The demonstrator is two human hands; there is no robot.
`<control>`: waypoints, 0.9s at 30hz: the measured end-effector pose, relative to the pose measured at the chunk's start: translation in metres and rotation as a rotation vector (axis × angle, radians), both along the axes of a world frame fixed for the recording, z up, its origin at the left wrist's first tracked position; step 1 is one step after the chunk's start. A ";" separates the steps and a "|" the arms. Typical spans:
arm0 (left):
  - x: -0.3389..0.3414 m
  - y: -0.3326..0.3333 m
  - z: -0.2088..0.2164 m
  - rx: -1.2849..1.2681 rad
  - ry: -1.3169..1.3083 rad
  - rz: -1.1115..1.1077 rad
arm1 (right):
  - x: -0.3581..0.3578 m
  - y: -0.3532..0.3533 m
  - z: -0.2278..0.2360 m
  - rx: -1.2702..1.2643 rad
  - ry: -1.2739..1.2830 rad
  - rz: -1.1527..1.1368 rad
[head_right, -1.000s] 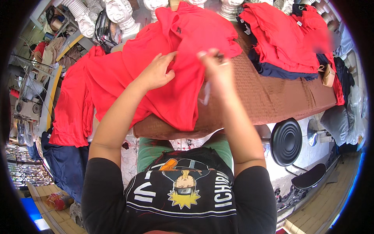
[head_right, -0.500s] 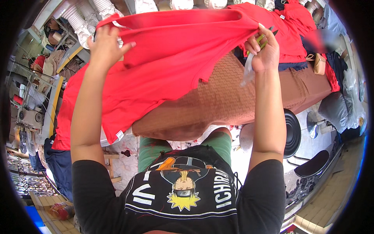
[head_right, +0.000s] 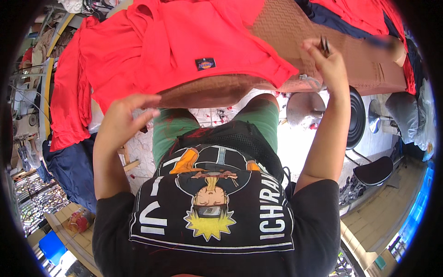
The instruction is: The person trims loose threads from red shirts using small shears. They pick up each shirt from a stack, cut away excess thread from the collar area and seams, and then stack the trimmed shirt to the side.
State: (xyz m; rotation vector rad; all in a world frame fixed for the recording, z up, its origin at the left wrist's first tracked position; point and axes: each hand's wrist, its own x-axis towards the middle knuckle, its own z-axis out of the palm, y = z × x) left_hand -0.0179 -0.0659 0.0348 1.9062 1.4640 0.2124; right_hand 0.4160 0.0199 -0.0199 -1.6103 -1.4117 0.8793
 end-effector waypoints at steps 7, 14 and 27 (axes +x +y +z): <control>0.090 0.057 -0.059 0.594 -0.303 -0.237 | -0.090 -0.003 -0.001 0.184 -0.006 0.367; 0.133 0.070 -0.112 0.693 -0.261 -0.127 | -0.095 -0.005 -0.045 -0.032 0.018 0.297; 0.121 0.077 -0.098 0.038 -0.759 0.284 | -0.102 -0.016 -0.031 0.065 0.013 0.306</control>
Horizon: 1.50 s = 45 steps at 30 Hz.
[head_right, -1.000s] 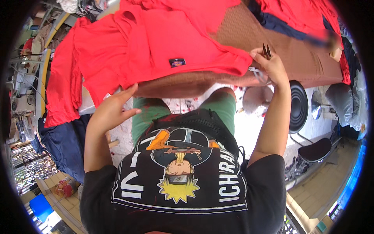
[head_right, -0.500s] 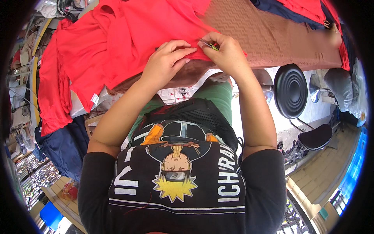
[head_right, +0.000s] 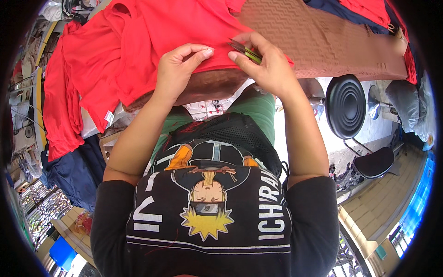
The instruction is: The person trims loose threads from red shirts using small shears. They pick up each shirt from a stack, cut away excess thread from the collar area and seams, and then stack the trimmed shirt to the side.
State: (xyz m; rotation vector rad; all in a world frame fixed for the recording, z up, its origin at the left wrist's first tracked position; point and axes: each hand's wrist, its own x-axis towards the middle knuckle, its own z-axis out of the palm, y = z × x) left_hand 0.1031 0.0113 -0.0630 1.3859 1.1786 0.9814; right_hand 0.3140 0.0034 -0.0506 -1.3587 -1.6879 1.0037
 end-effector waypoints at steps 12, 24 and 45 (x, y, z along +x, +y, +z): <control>0.000 0.011 -0.004 -0.098 -0.187 -0.001 | -0.014 -0.001 0.004 0.088 -0.161 0.105; -0.002 0.013 -0.007 -0.122 -0.235 -0.027 | -0.018 0.001 0.003 0.223 -0.295 0.138; -0.083 -0.018 0.061 0.162 0.278 -0.185 | -0.040 0.000 0.012 0.208 -0.131 0.193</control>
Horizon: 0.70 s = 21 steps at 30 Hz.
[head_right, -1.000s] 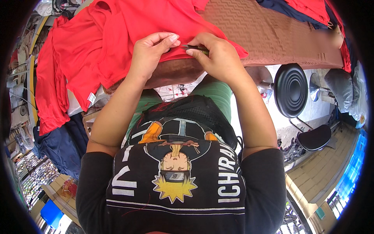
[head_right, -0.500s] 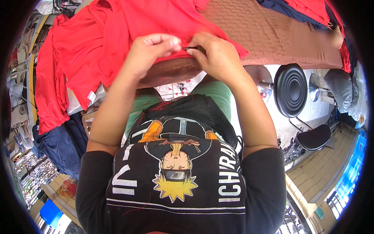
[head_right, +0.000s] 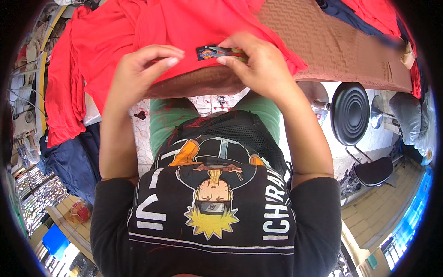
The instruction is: The person trims loose threads from red shirts using small shears. They pick up each shirt from a stack, cut away excess thread from the collar area and seams, and then stack the trimmed shirt to the side.
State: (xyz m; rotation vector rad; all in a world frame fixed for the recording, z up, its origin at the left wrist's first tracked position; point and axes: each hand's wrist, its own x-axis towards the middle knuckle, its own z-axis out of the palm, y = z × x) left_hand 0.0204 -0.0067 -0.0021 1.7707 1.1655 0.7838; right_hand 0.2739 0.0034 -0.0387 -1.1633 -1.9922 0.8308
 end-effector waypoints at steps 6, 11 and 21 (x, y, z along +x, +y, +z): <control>0.034 0.002 -0.060 0.196 0.218 0.222 | -0.022 0.000 -0.011 0.011 -0.048 0.018; 0.038 0.004 -0.071 0.347 0.318 0.270 | -0.018 0.004 -0.022 -0.135 0.059 -0.040; 0.030 0.006 -0.071 -0.006 -0.089 0.347 | -0.019 0.004 -0.021 -0.112 0.044 -0.037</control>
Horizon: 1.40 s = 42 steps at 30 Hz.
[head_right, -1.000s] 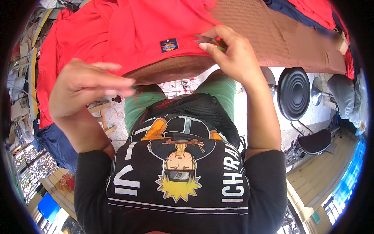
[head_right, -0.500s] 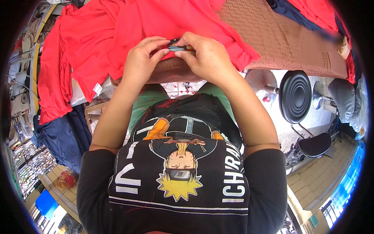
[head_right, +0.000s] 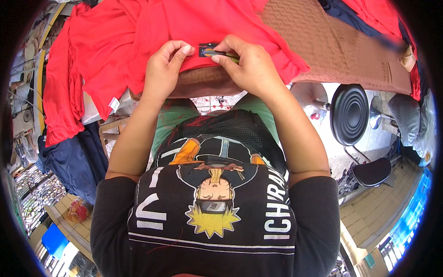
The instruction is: The person trims loose threads from red shirts using small shears. They pick up each shirt from a stack, cut away excess thread from the collar area and seams, and then stack the trimmed shirt to the side.
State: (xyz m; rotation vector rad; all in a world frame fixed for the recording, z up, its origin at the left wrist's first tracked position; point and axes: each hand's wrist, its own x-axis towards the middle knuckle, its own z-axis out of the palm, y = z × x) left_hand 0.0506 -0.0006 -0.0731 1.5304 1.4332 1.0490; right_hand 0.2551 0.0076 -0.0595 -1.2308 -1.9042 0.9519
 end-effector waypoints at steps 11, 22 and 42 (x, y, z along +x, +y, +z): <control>-0.004 0.004 0.003 -0.142 -0.325 -0.043 | -0.013 0.002 0.004 0.263 -0.203 0.071; -0.014 0.002 0.016 -0.183 -0.231 -0.238 | -0.021 0.002 0.013 0.334 -0.360 0.132; -0.009 -0.020 0.031 0.391 0.671 -0.306 | 0.061 0.004 0.035 0.304 -0.574 0.120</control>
